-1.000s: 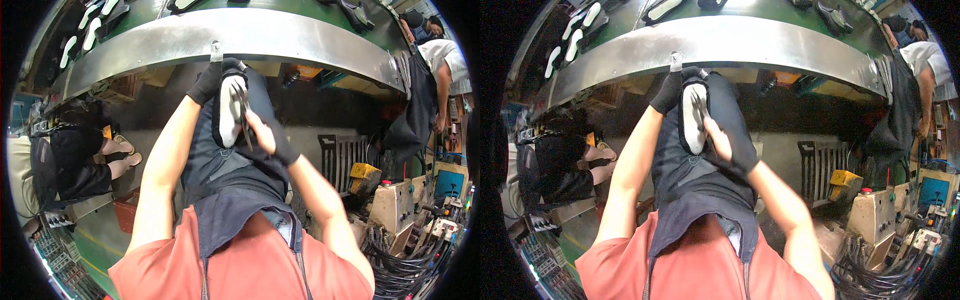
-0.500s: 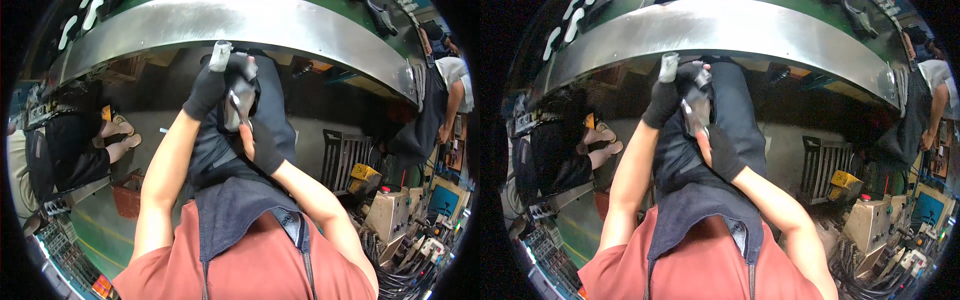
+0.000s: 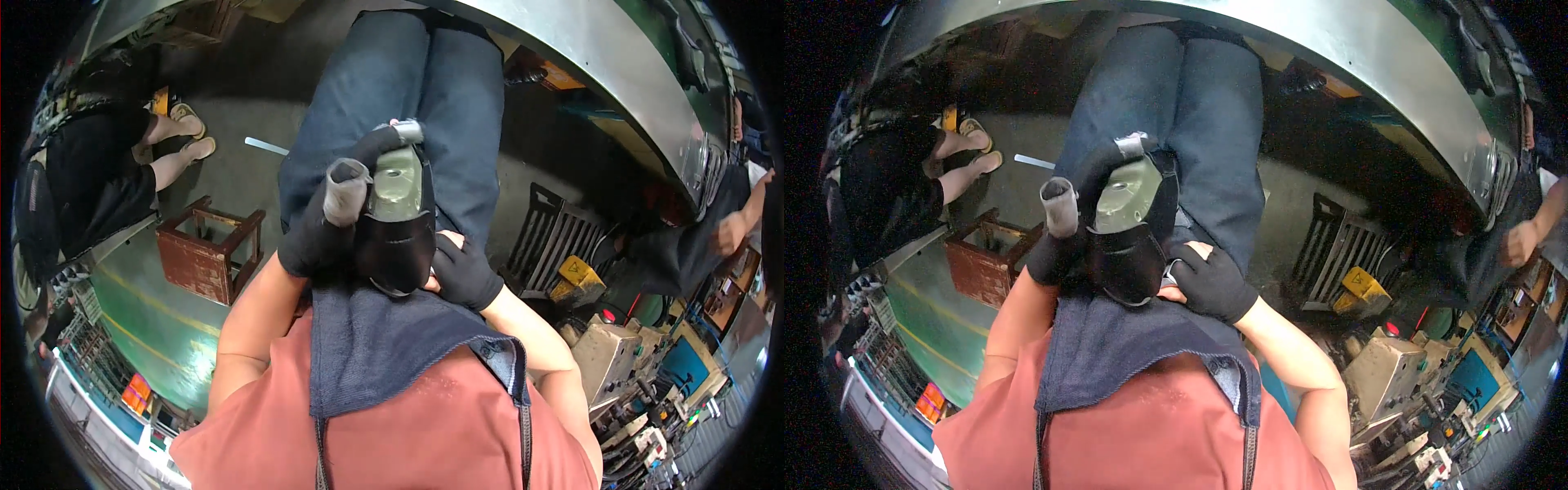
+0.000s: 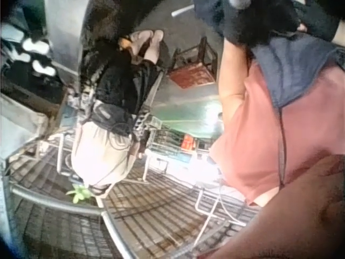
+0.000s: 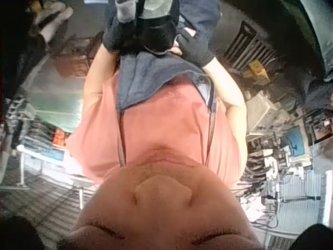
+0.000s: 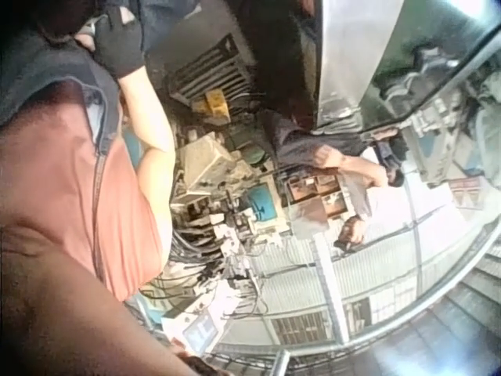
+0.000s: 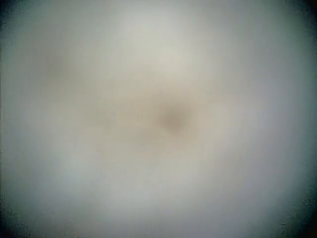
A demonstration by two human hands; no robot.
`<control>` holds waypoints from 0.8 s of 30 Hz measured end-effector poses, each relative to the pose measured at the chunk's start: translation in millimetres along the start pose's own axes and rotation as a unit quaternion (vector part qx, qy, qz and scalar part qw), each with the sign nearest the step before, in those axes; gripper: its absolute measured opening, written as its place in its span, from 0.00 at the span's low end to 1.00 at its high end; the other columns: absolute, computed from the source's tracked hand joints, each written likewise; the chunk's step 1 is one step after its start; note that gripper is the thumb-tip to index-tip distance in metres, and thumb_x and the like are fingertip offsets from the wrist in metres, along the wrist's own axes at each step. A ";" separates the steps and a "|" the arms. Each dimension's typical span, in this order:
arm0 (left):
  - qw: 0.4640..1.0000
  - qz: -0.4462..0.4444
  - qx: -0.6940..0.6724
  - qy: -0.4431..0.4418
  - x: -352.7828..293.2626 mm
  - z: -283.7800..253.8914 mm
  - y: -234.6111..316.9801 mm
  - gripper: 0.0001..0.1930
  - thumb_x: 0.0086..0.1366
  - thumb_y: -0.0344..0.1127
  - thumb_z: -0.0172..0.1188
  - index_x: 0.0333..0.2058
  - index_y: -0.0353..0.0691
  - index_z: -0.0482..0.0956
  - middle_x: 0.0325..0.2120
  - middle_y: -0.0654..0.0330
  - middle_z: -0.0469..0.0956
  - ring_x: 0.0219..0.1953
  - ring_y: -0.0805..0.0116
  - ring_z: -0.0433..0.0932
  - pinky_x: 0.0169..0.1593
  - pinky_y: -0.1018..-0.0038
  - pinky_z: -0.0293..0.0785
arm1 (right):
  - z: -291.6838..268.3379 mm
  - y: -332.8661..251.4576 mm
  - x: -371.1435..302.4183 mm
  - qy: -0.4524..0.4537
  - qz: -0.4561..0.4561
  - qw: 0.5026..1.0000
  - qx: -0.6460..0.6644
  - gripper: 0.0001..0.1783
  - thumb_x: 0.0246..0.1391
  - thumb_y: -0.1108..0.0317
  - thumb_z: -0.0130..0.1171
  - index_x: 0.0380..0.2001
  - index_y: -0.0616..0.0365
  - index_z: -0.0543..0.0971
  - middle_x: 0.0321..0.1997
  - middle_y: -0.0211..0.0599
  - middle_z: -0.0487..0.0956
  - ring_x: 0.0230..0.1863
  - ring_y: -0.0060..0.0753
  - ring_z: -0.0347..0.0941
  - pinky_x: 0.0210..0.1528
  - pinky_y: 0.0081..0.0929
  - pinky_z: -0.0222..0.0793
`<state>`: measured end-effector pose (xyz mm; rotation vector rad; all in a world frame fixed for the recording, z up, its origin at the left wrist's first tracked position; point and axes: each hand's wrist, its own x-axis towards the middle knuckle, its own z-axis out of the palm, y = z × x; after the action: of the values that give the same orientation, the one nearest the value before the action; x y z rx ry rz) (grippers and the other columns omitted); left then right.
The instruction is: Manually trim and refine shoe components using a sharp tool on an assembly line.
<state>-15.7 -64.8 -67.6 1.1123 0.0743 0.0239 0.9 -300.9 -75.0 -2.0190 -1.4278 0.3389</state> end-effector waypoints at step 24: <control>0.912 -0.049 0.404 0.052 89.3 -54.2 -19.3 0.28 0.60 0.40 0.60 0.57 0.32 0.70 0.51 0.41 0.75 0.51 0.51 0.78 0.54 0.68 0.72 | -90.9 109.0 111.5 -0.021 0.473 0.751 0.459 0.35 0.61 0.37 0.46 0.35 0.64 0.79 0.23 0.36 0.77 0.19 0.28 0.73 0.26 0.25 0.75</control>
<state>69.1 -19.8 -113.1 1.9369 0.2512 -0.0422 174.1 -253.4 -57.4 -1.6428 0.0192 1.2282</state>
